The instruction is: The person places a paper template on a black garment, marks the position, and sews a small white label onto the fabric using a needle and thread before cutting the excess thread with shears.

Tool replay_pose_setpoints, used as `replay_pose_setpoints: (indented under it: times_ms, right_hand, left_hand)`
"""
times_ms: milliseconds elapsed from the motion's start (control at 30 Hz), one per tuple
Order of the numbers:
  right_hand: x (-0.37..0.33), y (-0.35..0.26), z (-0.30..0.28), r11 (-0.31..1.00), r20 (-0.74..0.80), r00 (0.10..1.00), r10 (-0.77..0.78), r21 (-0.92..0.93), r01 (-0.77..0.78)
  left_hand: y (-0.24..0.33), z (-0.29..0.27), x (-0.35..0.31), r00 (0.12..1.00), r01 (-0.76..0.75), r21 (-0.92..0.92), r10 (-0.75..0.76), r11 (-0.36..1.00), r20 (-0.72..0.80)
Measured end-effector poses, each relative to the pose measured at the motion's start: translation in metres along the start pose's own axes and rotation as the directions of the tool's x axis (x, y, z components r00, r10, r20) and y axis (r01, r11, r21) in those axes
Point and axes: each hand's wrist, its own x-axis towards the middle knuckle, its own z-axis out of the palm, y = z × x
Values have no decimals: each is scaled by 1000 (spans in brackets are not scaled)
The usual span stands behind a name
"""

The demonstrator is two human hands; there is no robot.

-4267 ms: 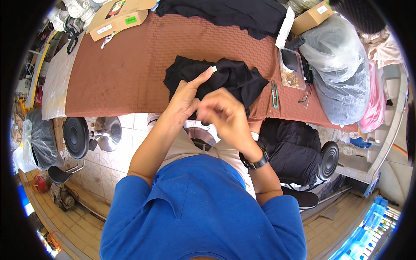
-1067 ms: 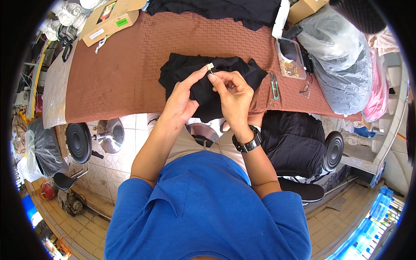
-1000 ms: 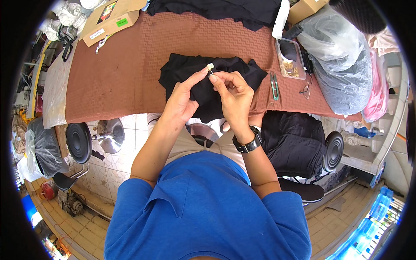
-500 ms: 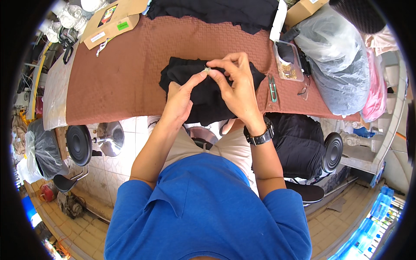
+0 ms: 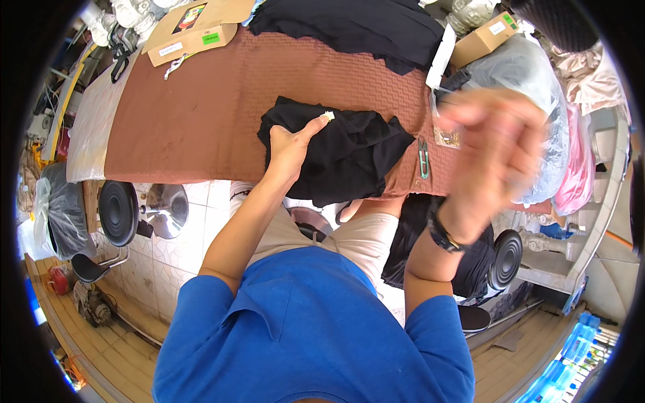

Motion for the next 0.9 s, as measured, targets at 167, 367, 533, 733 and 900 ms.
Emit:
replay_pose_setpoints:
  times_ms: [167, 367, 533, 733, 900]
  right_hand:
    - [23, -73, -48, 951, 267, 964, -23, 304, -61]
    - [-10, -46, -23, 936, 302, 951, 63, 312, -161]
    - [-84, 39, 28, 779, 90, 778, 622, 22, -626]
    - [-126, 87, 38, 809, -71, 823, 564, -155, -567]
    - [-129, 89, 43, 814, -123, 823, 555, -128, -567]
  left_hand:
    - [2, -1, 3, 1000, 14, 81, -12, 997, -23]
    - [-1, -2, 6, 991, 136, -103, -134, 985, 25]
    - [22, 1, -10, 954, 292, -211, -270, 933, 126]
    - [17, -6, -12, 941, 330, -184, -306, 926, 146]
    - [19, -7, -14, 941, 316, -211, -278, 925, 191]
